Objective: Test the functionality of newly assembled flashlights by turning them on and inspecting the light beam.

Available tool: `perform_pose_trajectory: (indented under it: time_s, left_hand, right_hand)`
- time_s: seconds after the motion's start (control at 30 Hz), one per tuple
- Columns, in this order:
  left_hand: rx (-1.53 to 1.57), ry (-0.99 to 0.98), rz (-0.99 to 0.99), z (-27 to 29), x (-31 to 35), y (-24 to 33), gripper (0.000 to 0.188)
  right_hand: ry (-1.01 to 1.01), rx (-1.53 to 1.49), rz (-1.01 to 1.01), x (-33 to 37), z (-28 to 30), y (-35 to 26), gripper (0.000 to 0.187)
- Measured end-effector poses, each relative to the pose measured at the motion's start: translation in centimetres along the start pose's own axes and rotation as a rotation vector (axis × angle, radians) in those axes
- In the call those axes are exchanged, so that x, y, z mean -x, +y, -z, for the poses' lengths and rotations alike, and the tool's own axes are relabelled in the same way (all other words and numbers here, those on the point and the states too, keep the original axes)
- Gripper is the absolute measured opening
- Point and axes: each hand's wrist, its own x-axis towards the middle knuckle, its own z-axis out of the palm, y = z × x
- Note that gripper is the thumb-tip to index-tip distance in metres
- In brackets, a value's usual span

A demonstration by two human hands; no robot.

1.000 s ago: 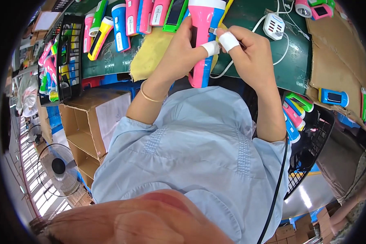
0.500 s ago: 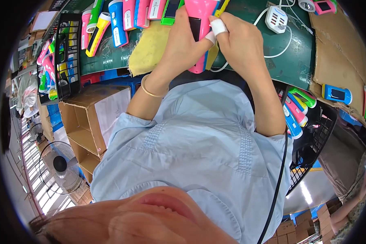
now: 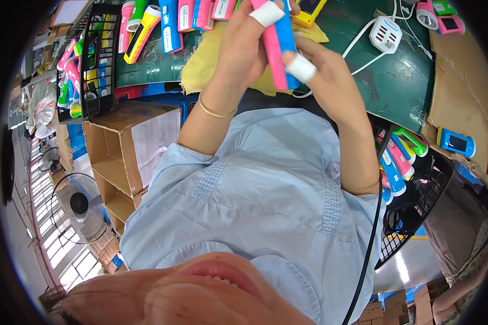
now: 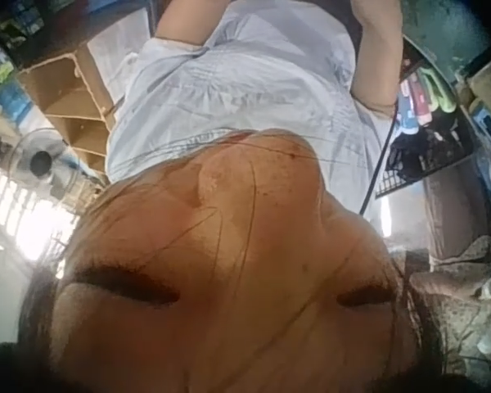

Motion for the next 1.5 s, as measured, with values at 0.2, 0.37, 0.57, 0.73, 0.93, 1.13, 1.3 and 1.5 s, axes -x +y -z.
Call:
perform_pose_trajectory:
  time_s: [0.2, 0.37, 0.57, 0.73, 0.93, 1.13, 1.3, 1.5]
  left_hand:
    - [0.147, 0.182, 0.022, -0.5, -1.3, 1.9, 0.059]
    - [-0.087, 0.247, -0.418, 3.9, -2.5, -5.4, 0.056]
    - [0.117, 0.05, -0.075, 1.8, -1.8, -1.2, 0.062]
    - [0.313, 0.228, 0.017, -1.1, -2.0, 1.8, 0.059]
    - [0.274, 0.181, -0.014, 1.5, -1.9, -0.8, 0.059]
    - [0.509, -0.14, 0.005, 2.3, -1.9, -1.3, 0.06]
    - [0.127, 0.106, 0.173, -0.7, -2.8, 0.8, 0.06]
    - [-1.217, 0.18, -0.408, 9.8, -17.5, 4.9, 0.046]
  right_hand:
    - [-0.056, -0.023, -0.03, -0.7, -0.2, 1.0, 0.049]
    - [0.017, -0.133, -0.003, -2.2, -0.5, 2.2, 0.044]
    - [-0.047, -0.065, -0.034, -2.8, -0.1, 2.3, 0.05]
    - [0.532, 0.599, 0.363, -2.1, -1.4, 2.3, 0.044]
    - [0.271, 0.106, 0.139, -1.5, -1.0, 2.0, 0.036]
    - [-0.042, -0.255, -0.072, -3.5, 0.0, 3.2, 0.049]
    - [0.167, -0.038, -0.039, -2.9, -0.3, 5.9, 0.05]
    - [0.809, -0.453, 0.062, 0.5, 13.6, 4.2, 0.051]
